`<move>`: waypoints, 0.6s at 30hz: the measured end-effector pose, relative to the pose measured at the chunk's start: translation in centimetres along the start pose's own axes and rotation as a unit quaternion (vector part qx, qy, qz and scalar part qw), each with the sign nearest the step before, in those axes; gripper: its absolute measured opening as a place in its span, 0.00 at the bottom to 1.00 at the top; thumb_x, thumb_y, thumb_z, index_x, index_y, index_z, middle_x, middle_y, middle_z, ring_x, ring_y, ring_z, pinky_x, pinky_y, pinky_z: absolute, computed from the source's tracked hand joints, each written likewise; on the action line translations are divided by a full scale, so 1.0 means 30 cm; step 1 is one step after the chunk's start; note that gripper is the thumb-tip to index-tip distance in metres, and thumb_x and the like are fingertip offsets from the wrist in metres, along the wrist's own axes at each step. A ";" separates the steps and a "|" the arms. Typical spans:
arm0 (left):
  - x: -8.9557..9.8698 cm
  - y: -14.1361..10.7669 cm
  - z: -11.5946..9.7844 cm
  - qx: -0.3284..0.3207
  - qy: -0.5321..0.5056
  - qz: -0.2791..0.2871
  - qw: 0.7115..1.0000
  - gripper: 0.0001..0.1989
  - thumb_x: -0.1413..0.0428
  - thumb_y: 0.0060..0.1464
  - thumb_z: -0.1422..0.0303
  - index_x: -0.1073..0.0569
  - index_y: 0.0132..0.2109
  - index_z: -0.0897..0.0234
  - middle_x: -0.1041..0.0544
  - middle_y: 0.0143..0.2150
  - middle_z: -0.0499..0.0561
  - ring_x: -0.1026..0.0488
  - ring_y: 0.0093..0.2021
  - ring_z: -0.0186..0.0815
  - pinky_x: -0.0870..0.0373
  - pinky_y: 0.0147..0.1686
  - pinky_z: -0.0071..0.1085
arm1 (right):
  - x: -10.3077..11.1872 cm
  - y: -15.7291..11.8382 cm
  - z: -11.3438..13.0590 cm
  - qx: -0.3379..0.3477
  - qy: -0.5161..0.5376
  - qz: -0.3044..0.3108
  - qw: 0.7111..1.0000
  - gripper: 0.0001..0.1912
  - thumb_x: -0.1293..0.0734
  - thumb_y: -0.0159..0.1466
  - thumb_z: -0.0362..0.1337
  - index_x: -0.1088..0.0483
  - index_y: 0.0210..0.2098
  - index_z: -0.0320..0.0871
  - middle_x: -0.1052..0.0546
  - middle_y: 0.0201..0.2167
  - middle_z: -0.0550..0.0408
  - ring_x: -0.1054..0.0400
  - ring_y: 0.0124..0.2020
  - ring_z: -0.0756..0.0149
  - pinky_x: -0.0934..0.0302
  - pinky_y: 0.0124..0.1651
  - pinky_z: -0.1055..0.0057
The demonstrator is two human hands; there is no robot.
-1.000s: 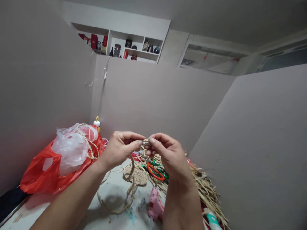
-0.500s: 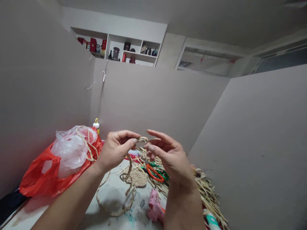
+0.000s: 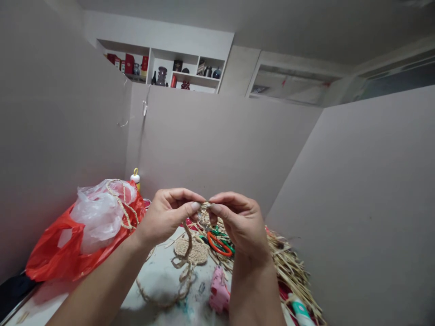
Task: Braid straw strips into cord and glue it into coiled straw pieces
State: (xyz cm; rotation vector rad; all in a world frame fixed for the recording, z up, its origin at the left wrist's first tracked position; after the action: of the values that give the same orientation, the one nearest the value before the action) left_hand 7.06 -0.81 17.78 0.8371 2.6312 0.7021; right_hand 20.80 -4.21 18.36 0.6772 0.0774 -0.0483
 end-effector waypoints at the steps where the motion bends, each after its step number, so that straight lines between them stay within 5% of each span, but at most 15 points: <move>1: 0.003 0.000 0.001 0.001 -0.005 -0.007 1.000 0.05 0.38 0.50 0.69 0.21 0.35 0.66 0.23 0.27 0.49 0.29 0.26 0.26 0.31 0.27 0.22 | 0.002 0.002 -0.004 -0.007 0.010 0.001 1.000 0.05 0.24 0.52 0.37 0.22 0.29 0.46 0.23 0.22 0.58 0.32 0.20 0.71 0.35 0.24 0.72; 6: 0.039 0.001 -0.006 -0.033 -0.034 -0.067 0.997 0.05 0.38 0.51 0.70 0.21 0.36 0.65 0.23 0.25 0.47 0.27 0.26 0.25 0.29 0.29 0.21 | 0.001 0.013 -0.012 -0.021 0.017 0.006 1.000 0.14 0.24 0.52 0.37 0.22 0.39 0.48 0.23 0.26 0.58 0.33 0.21 0.71 0.34 0.25 0.72; 18: 0.009 -0.010 -0.016 -0.042 -0.005 -0.072 0.996 0.04 0.39 0.50 0.70 0.22 0.35 0.67 0.21 0.29 0.49 0.25 0.28 0.28 0.26 0.32 0.23 | -0.040 0.016 -0.036 -0.008 0.024 -0.018 1.000 0.02 0.26 0.56 0.36 0.20 0.30 0.45 0.23 0.22 0.57 0.36 0.20 0.73 0.39 0.23 0.75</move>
State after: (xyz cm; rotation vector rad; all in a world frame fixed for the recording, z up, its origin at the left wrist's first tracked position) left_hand 6.51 -1.05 17.98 0.6176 2.6019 0.7612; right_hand 19.59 -3.12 17.92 0.6611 0.1365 -0.0652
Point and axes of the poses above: each hand's wrist, its own y-axis towards the middle knuckle, its own x-axis out of the back of the hand, z = x × y, the point moved 8 cm from there along y, towards the middle knuckle
